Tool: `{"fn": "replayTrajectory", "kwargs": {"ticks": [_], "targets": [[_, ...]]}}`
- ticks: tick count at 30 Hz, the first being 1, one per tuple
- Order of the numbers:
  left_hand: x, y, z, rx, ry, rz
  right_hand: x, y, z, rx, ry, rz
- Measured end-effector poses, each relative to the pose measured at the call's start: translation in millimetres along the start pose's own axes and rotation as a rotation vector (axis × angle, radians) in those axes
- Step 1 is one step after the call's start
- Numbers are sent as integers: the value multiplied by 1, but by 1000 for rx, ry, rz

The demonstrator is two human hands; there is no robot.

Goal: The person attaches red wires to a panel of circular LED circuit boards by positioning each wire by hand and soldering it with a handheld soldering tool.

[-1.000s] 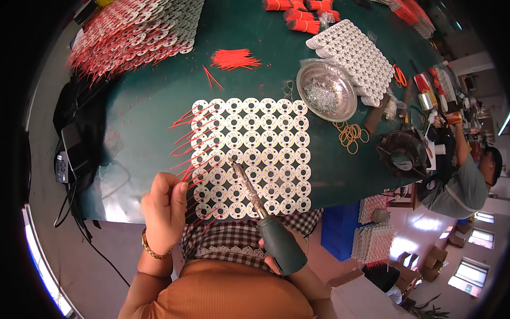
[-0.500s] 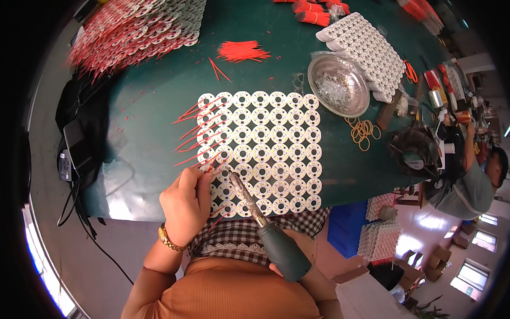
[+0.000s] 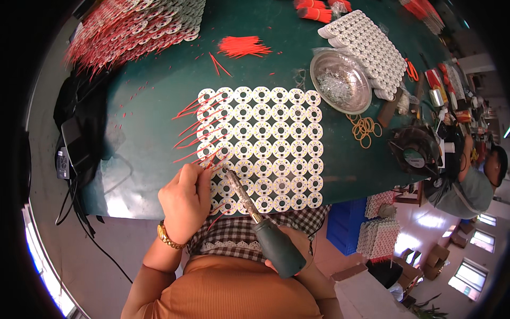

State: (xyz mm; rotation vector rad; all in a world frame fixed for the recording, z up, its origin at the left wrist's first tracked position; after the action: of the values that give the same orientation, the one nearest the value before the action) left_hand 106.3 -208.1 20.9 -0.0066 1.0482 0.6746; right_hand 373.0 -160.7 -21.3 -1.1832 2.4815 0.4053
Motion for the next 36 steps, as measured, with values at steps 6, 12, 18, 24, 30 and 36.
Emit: {"fn": "replayTrajectory", "kwargs": {"ticks": [6, 12, 18, 24, 30, 36], "targets": [[1, 2, 1, 0, -23, 19, 3, 7, 0, -83, -20, 3], [1, 0, 0, -10, -18, 3, 2, -2, 8, 11, 73, 2], [-17, 8, -5, -29, -79, 29, 7, -4, 15, 24, 223, 129], [-32, 8, 1, 39, -367, -81, -13, 6, -4, 56, 58, -19], [-14, 12, 1, 74, -147, -290, -9, 8, -2, -112, 82, 31], [-10, 9, 2, 101, -64, -241, -13, 1, -3, -164, 66, -10]]}}
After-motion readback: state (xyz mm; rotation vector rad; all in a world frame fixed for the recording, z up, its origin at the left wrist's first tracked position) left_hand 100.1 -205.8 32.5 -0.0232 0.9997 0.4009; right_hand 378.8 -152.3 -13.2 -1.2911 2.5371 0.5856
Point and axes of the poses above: each hand's wrist, its own y-axis towards the middle knuckle, its own x-axis out of the palm, z = x × y, the point moved 3 cm from there along y, towards the middle knuckle, and after that the axes turned 1 degree about x, right-handed, at the moved point
